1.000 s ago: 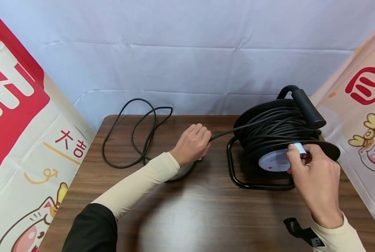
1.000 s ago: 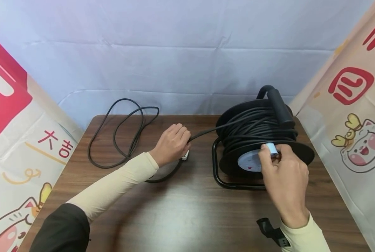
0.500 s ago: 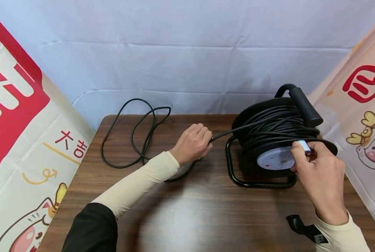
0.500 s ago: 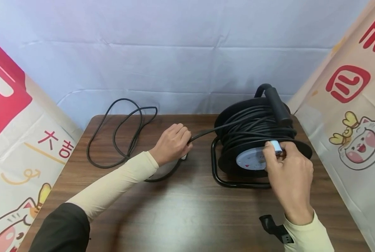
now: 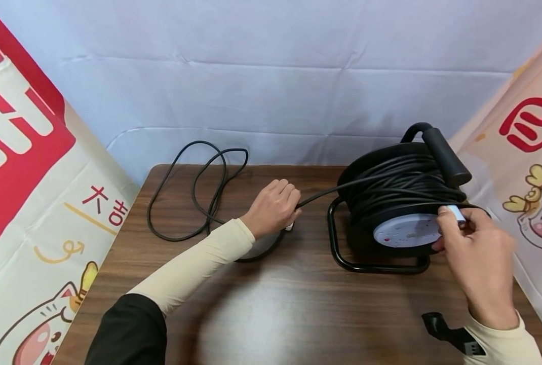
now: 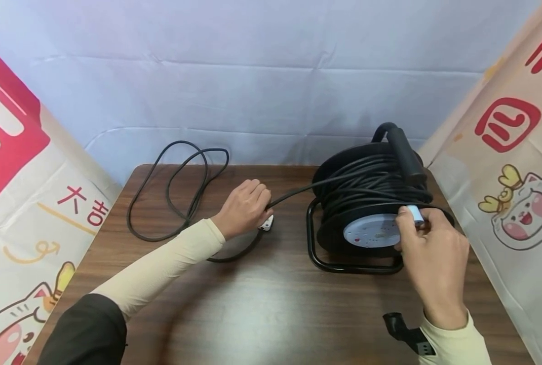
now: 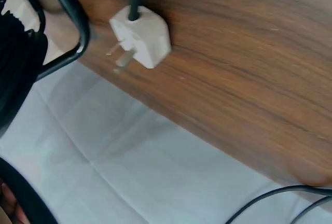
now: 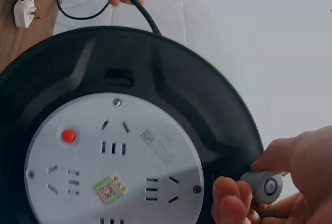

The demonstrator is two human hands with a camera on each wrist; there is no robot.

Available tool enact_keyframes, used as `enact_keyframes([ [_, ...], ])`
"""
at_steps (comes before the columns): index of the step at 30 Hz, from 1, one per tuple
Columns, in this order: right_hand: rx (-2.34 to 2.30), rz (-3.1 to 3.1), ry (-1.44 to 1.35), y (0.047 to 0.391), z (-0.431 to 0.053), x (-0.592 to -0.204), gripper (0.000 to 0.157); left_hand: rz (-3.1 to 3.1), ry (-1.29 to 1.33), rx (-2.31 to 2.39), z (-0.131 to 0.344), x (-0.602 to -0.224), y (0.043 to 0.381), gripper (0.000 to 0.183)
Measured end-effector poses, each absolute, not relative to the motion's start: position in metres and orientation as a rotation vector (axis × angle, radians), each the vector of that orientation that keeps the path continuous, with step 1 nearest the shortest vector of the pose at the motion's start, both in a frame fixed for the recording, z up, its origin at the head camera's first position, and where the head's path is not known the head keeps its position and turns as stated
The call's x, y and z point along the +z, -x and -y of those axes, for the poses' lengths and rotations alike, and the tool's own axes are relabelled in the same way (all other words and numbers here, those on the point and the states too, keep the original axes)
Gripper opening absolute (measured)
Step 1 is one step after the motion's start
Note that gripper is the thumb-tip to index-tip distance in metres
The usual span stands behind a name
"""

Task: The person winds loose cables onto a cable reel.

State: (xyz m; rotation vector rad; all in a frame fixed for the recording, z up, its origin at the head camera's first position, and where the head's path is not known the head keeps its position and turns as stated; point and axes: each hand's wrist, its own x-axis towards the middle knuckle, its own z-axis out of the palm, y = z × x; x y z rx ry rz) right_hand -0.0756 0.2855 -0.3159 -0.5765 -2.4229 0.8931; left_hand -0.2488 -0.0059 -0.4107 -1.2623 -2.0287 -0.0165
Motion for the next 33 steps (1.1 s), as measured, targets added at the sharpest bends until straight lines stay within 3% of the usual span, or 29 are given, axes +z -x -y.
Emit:
enact_keyframes([
  [33,0.794,2.484,0.675,0.076,-0.308,-0.322,0.036,1.975,1.293,-0.053,0.021,-0.410,0.255,0.023],
])
